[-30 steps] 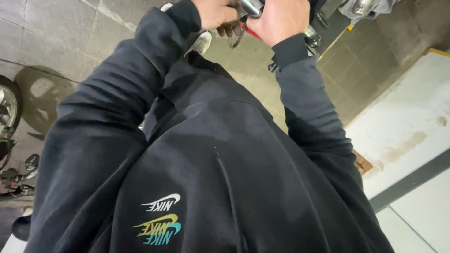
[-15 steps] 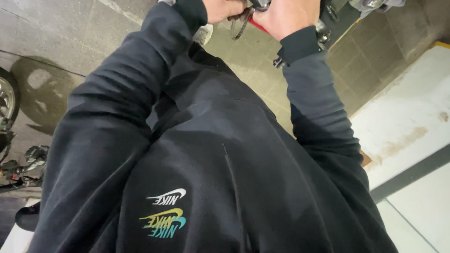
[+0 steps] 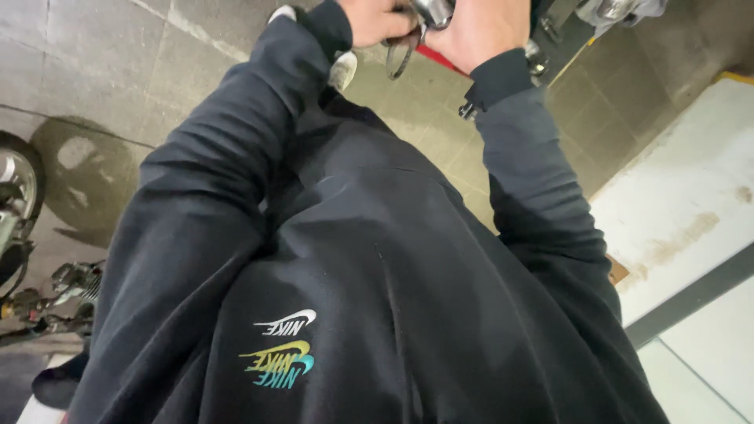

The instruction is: The person assembles metal parts by inserting a small cylindrical piece into a larger metal tube and then placing the assembly into a vise. They then use a cloth to wipe the exterior of the metal tube and the vise jaws.

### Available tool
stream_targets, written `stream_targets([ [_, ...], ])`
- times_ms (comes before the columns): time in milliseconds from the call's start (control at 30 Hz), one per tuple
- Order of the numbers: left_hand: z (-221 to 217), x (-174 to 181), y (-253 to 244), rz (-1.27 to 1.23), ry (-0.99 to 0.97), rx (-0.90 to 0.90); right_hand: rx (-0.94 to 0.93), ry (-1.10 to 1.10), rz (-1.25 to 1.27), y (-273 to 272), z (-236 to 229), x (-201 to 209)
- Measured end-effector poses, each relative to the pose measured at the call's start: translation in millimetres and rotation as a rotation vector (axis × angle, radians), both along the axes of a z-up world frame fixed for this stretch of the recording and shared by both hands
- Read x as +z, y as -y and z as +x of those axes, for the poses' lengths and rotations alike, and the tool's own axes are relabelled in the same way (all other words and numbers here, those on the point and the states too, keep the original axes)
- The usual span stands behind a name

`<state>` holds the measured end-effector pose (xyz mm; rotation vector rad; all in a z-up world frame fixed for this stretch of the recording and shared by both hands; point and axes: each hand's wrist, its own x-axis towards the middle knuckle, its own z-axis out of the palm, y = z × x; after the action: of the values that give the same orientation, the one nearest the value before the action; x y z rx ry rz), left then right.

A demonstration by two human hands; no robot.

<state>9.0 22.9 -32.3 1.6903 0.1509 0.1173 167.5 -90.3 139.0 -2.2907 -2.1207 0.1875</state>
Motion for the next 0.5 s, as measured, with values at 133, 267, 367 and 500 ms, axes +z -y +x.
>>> stream_targets([
  [133,-5.8,52.4,-12.8,-0.284,-0.262,-0.033,-0.037,0.020,-0.022,-6.3,-3.9,7.0],
  [267,-11.2,50.1,-4.2,-0.187,-0.346,-0.052,-0.060,0.001,-0.043,-5.6,-7.3,10.7],
  [367,-8.4,29.4,0.6,-0.096,-0.205,0.019,-0.063,0.002,-0.026,-6.9,-4.4,9.9],
  [500,-3.9,4.4,7.0,-0.023,-0.169,0.030,-0.051,-0.011,-0.040,-2.5,-0.8,2.5],
])
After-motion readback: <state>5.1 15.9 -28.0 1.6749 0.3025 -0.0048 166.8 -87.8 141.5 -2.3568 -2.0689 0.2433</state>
